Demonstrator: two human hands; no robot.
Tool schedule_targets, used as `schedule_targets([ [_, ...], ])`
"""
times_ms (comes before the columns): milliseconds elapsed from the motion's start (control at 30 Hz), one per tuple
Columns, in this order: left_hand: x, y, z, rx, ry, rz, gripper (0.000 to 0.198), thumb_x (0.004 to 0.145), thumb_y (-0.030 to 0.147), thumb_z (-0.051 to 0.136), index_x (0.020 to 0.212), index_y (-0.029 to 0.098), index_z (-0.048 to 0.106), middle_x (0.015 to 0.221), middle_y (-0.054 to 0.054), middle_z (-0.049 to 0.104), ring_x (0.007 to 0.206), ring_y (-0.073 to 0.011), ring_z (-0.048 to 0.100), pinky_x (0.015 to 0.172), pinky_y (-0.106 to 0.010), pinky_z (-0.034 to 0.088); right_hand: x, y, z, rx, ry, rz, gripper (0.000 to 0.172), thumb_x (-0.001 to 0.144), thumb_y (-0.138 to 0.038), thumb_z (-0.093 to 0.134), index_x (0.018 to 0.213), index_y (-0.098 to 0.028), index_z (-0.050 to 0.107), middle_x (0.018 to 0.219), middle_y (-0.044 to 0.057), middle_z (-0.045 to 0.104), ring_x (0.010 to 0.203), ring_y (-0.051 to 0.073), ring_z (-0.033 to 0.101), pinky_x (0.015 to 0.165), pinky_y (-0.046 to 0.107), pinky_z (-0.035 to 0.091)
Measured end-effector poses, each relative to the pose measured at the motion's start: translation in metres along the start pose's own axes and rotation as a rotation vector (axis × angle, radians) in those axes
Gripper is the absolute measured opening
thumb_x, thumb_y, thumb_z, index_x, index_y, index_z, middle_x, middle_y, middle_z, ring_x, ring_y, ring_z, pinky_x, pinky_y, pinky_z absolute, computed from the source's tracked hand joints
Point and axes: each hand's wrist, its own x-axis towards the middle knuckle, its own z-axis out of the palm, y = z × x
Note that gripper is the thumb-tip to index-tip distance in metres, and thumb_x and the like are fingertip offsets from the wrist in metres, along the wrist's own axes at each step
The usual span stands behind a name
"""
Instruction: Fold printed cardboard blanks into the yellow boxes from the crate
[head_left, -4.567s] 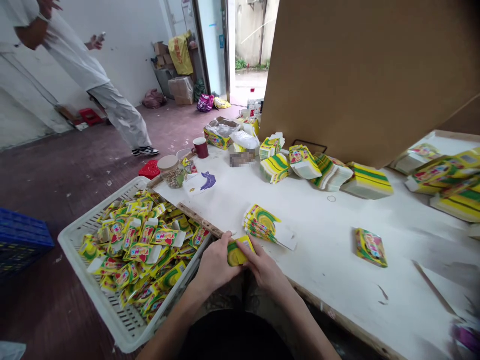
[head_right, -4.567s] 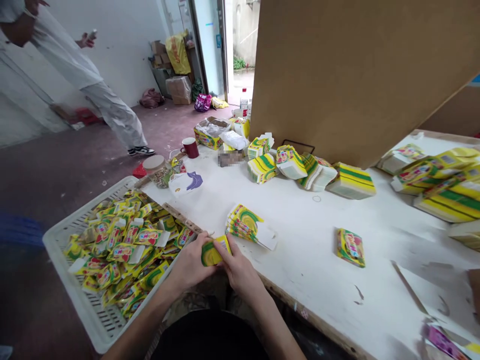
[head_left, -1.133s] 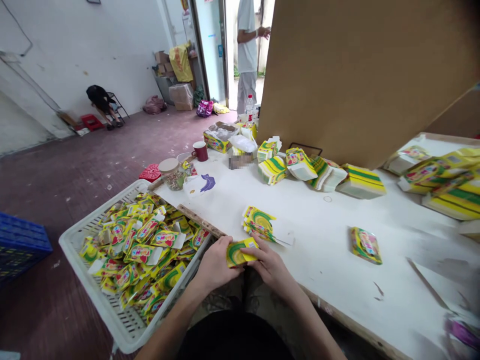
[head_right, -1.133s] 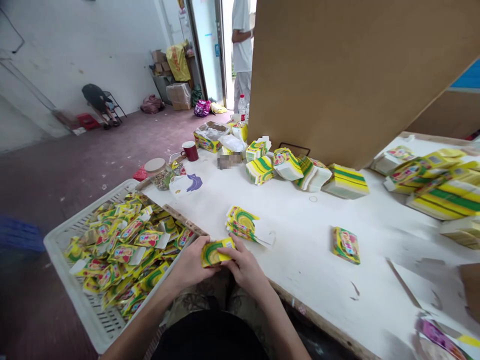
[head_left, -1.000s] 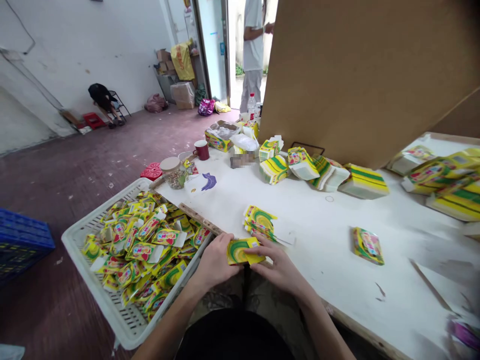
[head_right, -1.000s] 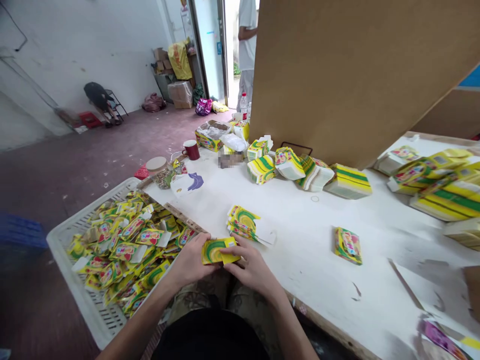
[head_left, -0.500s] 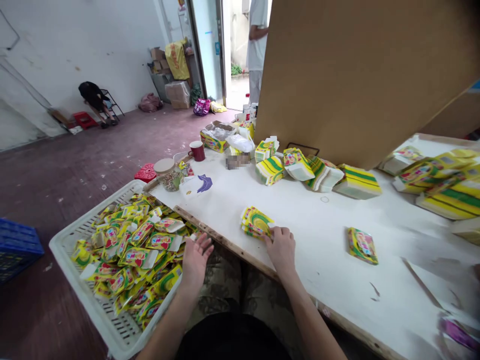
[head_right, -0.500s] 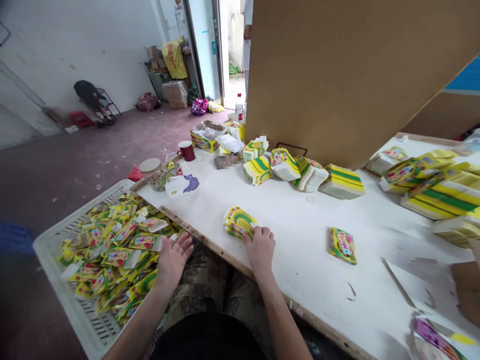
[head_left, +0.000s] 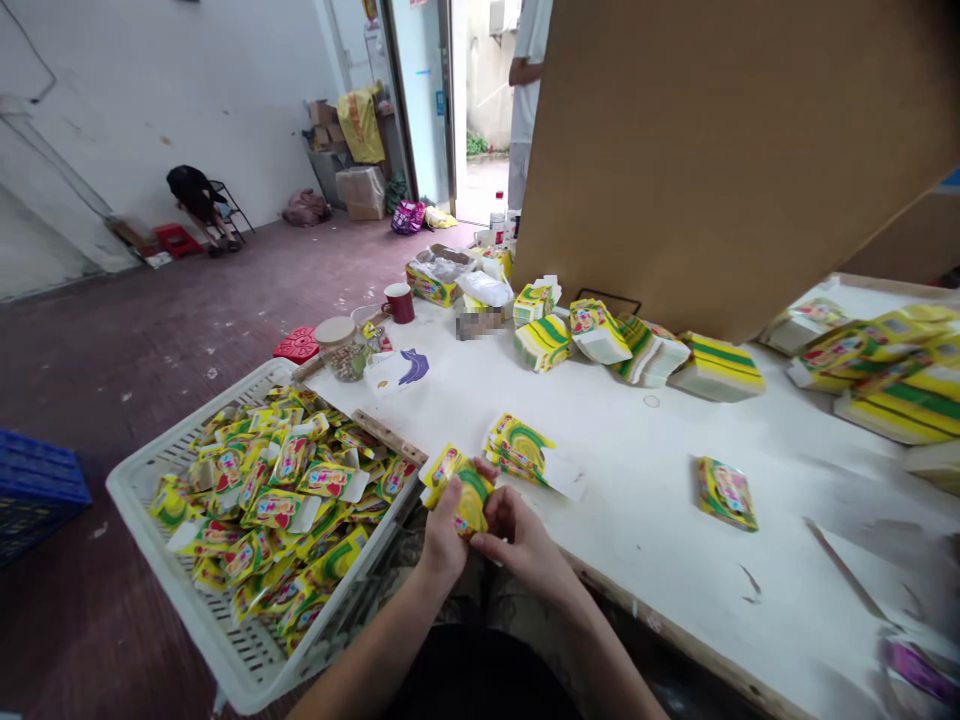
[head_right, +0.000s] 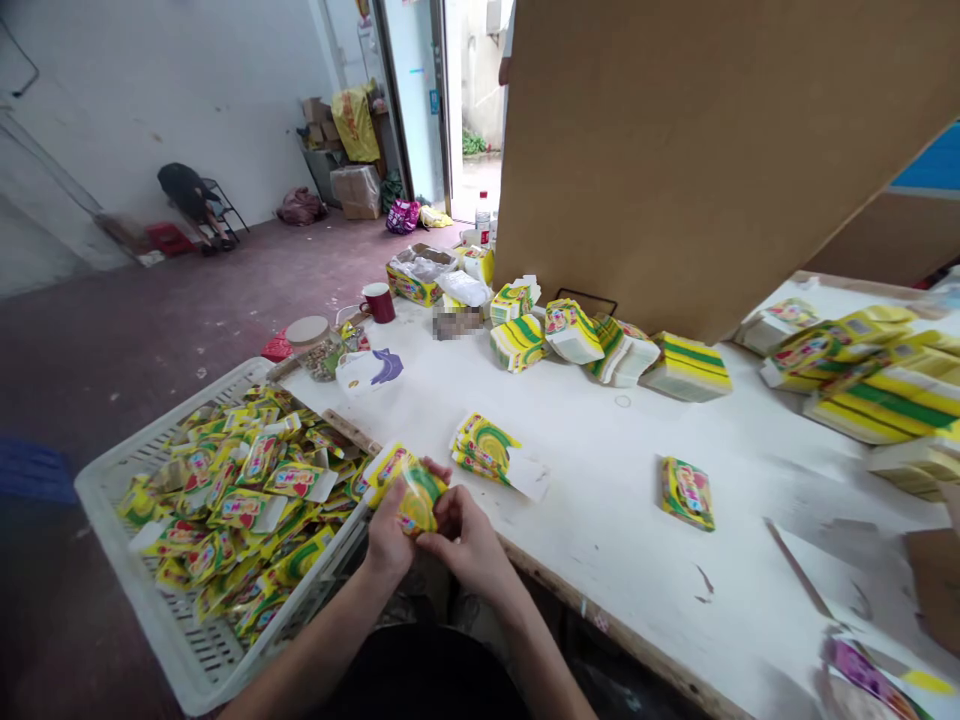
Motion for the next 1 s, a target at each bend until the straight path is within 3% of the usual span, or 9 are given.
schedule_targets([
  [167, 0.005, 0.001, -0.004, 0.053, 0.072, 0.084, 0.046, 0.081, 0.067, 0.046, 0.076, 0.021, 0.050, 0.065, 0.002, 0.051, 0.065, -0.0152, 0.057, 0.067, -0.029, 0.052, -0.006, -0.004, 0.024, 0.148, 0.016, -0.014, 0.042, 0.071, -0.050, 0.069, 0.091, -0.024, 0.044, 0.067, -0.005, 0.053, 0.061, 0.014, 0.051, 0.056, 0.025, 0.044],
  [333, -0.001, 0.000, -0.019, 0.189, 0.024, 0.123, 0.050, 0.074, 0.062, 0.064, 0.102, 0.020, 0.059, 0.097, -0.004, 0.065, 0.096, -0.0214, 0.061, 0.085, -0.032, 0.049, 0.000, 0.001, 0.005, 0.063, 0.136, -0.010, 0.022, 0.082, -0.040, 0.063, 0.091, -0.020, 0.058, 0.070, -0.001, 0.059, 0.061, 0.015, 0.052, 0.057, 0.027, 0.043],
  [500, 0.005, 0.009, -0.029, 0.324, -0.032, 0.114, 0.033, 0.083, 0.042, 0.064, 0.104, 0.016, 0.064, 0.096, -0.007, 0.070, 0.092, -0.0231, 0.064, 0.088, -0.037, 0.049, 0.005, 0.001, -0.021, -0.098, 0.233, -0.107, 0.015, 0.083, -0.033, 0.062, 0.075, -0.021, 0.063, 0.069, 0.001, 0.061, 0.066, 0.018, 0.055, 0.062, 0.030, 0.045],
  [600, 0.011, 0.029, -0.038, 0.369, -0.041, 0.180, 0.052, 0.076, 0.047, 0.070, 0.117, 0.017, 0.058, 0.119, -0.011, 0.064, 0.114, -0.0273, 0.057, 0.100, -0.040, 0.042, 0.005, -0.004, -0.031, -0.198, 0.294, -0.193, 0.009, 0.084, -0.028, 0.061, 0.082, -0.025, 0.070, 0.080, 0.004, 0.064, 0.080, 0.022, 0.057, 0.076, 0.037, 0.046],
  [667, 0.012, 0.045, -0.041, 0.543, -0.112, 0.266, 0.080, 0.062, 0.045, 0.081, 0.130, 0.020, 0.047, 0.137, -0.013, 0.051, 0.129, -0.0302, 0.044, 0.109, -0.043, 0.033, 0.003, -0.007, -0.035, -0.293, 0.285, -0.260, 0.013, 0.085, -0.025, 0.061, 0.087, -0.030, 0.072, 0.083, 0.004, 0.066, 0.087, 0.024, 0.056, 0.088, 0.044, 0.043],
  [733, 0.009, 0.058, -0.039, 0.843, -0.226, 0.304, 0.100, 0.048, 0.040, 0.089, 0.134, 0.020, 0.042, 0.142, -0.015, 0.045, 0.133, -0.0339, 0.038, 0.111, -0.047, 0.028, 0.000, -0.010, -0.035, -0.451, 0.182, -0.373, 0.020, 0.086, -0.020, 0.059, 0.090, -0.035, 0.073, 0.081, 0.002, 0.068, 0.091, 0.024, 0.056, 0.101, 0.049, 0.034],
  [833, 0.003, 0.061, -0.029, 1.162, -0.377, 0.193, 0.077, 0.053, 0.037, 0.086, 0.120, 0.019, 0.053, 0.121, -0.013, 0.060, 0.112, -0.0340, 0.056, 0.097, -0.047, 0.043, -0.003, -0.009, -0.028, -0.609, 0.109, -0.521, 0.027, 0.086, -0.019, 0.059, 0.102, -0.038, 0.069, 0.098, 0.000, 0.069, 0.108, 0.024, 0.055, 0.113, 0.053, 0.019],
  [933, -0.002, 0.047, -0.020, 1.228, -0.374, 0.154, 0.052, 0.067, 0.036, 0.075, 0.111, 0.020, 0.053, 0.098, -0.007, 0.065, 0.090, -0.0285, 0.064, 0.081, -0.042, 0.050, -0.005, -0.004, -0.018, -0.354, 0.369, -0.376, 0.051, 0.080, -0.033, 0.067, 0.129, -0.029, 0.052, 0.133, 0.008, 0.053, 0.129, 0.031, 0.041, 0.112, 0.057, 0.022],
  [1000, -0.005, 0.035, -0.018, 1.244, -0.338, 0.214, 0.061, 0.069, 0.032, 0.072, 0.121, 0.020, 0.043, 0.102, -0.009, 0.063, 0.092, -0.0294, 0.063, 0.081, -0.042, 0.049, -0.005, 0.001, -0.011, -0.009, 0.368, -0.154, 0.061, 0.083, -0.043, 0.062, 0.136, -0.022, 0.043, 0.137, 0.014, 0.050, 0.128, 0.032, 0.044, 0.107, 0.055, 0.035],
])
